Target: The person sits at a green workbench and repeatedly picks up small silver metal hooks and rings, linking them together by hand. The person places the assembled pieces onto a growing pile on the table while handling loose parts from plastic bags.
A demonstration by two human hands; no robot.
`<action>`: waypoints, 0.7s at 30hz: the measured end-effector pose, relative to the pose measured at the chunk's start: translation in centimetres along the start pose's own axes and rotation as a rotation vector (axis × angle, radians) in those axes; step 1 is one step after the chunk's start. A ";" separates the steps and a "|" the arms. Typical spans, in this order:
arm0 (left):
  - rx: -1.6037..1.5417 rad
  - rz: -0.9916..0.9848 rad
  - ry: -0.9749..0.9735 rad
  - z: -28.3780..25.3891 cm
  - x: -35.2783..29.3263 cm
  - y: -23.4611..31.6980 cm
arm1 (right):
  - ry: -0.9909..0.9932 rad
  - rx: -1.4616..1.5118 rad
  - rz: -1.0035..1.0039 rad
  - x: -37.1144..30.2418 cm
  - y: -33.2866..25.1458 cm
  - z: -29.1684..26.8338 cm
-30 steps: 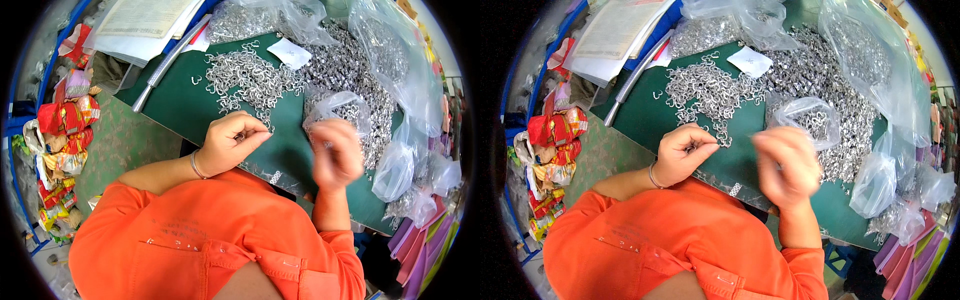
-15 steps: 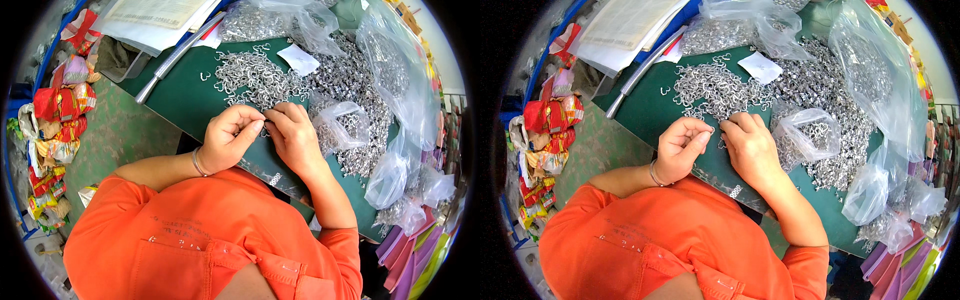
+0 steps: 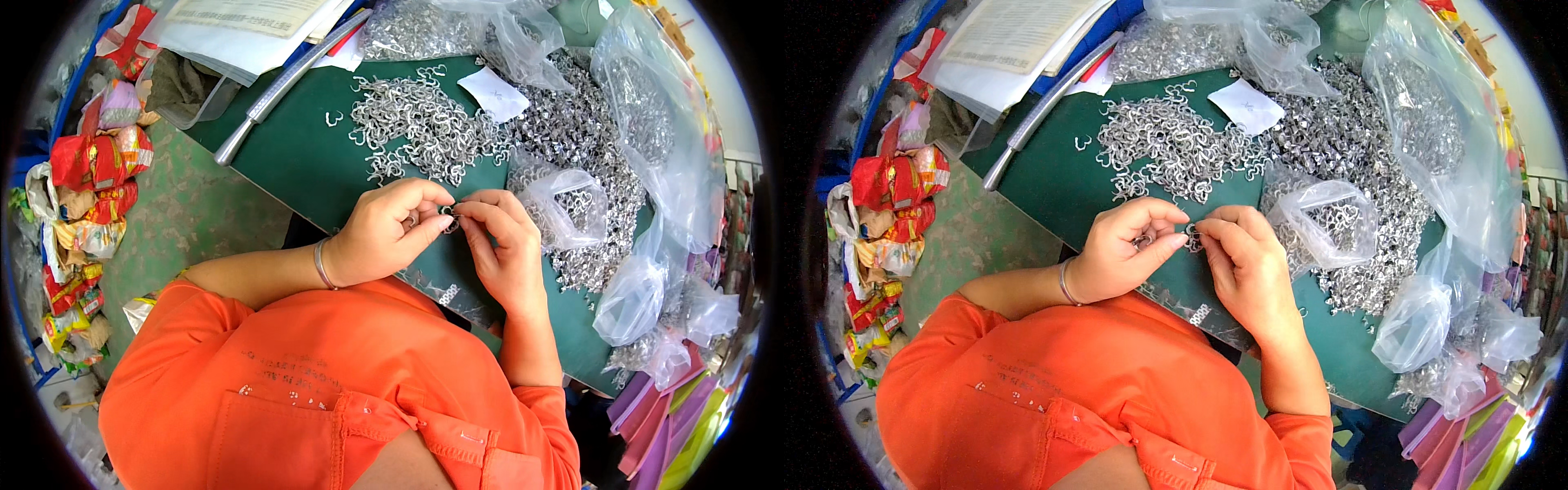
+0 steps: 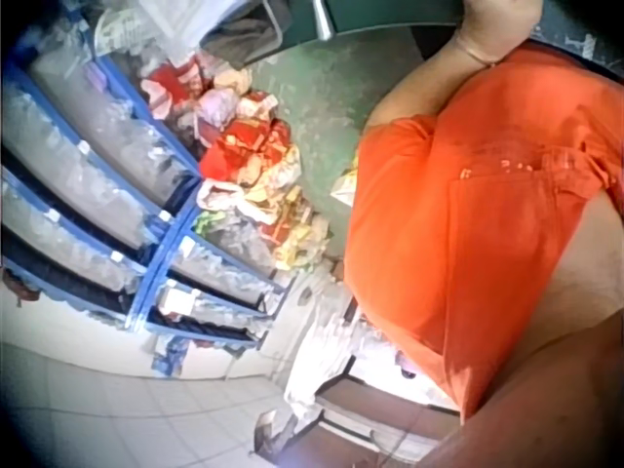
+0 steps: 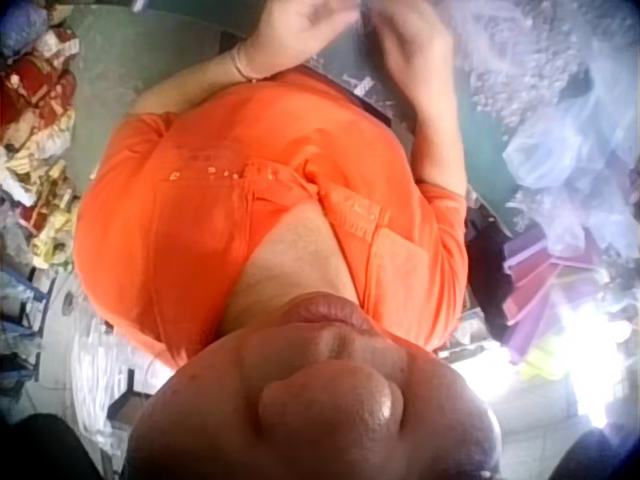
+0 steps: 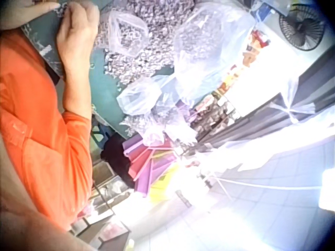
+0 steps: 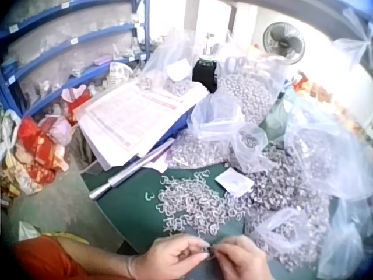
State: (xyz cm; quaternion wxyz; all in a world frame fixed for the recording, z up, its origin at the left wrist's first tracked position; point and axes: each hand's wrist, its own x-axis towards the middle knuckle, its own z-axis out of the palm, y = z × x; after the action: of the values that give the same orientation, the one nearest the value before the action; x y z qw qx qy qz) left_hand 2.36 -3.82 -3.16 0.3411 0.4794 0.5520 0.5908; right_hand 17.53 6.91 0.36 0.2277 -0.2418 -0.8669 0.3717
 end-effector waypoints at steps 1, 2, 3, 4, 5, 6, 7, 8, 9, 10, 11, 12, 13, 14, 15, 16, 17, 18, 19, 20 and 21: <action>0.036 0.009 0.001 0.0 0.1 0.1 | 0.008 -0.004 -0.057 0.0 0.2 0.0; 0.073 0.060 -0.002 0.0 0.2 -0.1 | 0.016 -0.009 -0.113 0.1 0.3 -0.1; 0.110 0.110 -0.005 0.0 0.3 -0.5 | 0.024 -0.014 -0.170 0.0 0.5 -0.1; 0.145 0.162 -0.012 0.1 0.3 -0.7 | 0.029 0.011 -0.155 -0.2 0.6 0.0; 0.146 0.154 -0.013 0.1 0.3 -0.6 | 0.034 0.035 -0.140 -0.4 0.7 0.2; 0.148 0.146 -0.014 0.1 0.4 -0.4 | 0.040 0.060 -0.125 -0.6 0.8 0.3; 0.152 0.138 -0.017 0.1 0.4 -0.2 | 0.061 0.116 -0.087 -0.8 0.8 0.5; 0.129 0.134 -0.008 0.0 0.3 -0.2 | 0.083 0.173 -0.049 -0.9 0.9 0.6; 0.107 0.131 0.000 -0.1 0.3 -0.2 | 0.105 0.230 -0.012 -1.0 0.9 0.8; 0.086 0.129 0.009 -0.2 0.3 -0.2 | 0.095 0.219 -0.004 -0.9 0.9 0.8; 0.079 0.125 0.026 -0.3 0.3 -0.2 | 0.087 0.208 0.003 -0.7 0.9 0.7; 0.081 0.127 0.015 -0.4 0.4 -0.1 | 0.078 0.197 0.011 -0.6 0.9 0.5; 0.081 0.130 0.006 -0.4 0.4 -0.1 | 0.074 0.228 0.017 -0.7 1.0 0.5; 0.081 0.132 -0.004 -0.5 0.4 -0.1 | 0.082 0.268 0.012 -0.9 1.2 0.6; 0.094 0.139 -0.008 -0.6 0.4 -0.1 | 0.090 0.307 0.007 -1.0 1.6 0.8; 0.103 0.147 -0.007 -0.5 0.4 -0.1 | 0.094 0.344 0.001 -1.1 1.8 0.8; 0.112 0.154 -0.006 -0.5 0.4 -0.1 | 0.104 0.366 0.015 -1.1 1.7 0.8; 0.123 0.164 -0.004 -0.5 0.5 -0.1 | 0.113 0.388 0.028 -1.1 1.6 0.7; 0.134 0.172 -0.001 -0.4 0.6 -0.1 | 0.119 0.410 0.042 -1.1 1.5 0.7; 0.144 0.180 0.004 -0.4 0.6 0.0 | 0.131 0.410 0.039 -1.1 1.6 0.7; 0.154 0.185 0.000 -0.4 0.6 0.0 | 0.142 0.410 0.035 -1.2 1.6 0.8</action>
State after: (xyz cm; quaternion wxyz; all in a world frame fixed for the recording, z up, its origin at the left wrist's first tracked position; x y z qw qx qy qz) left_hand 1.81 -3.36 -3.05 0.2471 0.5530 0.5490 0.5759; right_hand 18.42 6.78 -1.59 0.3260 -0.2311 -0.7508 0.5260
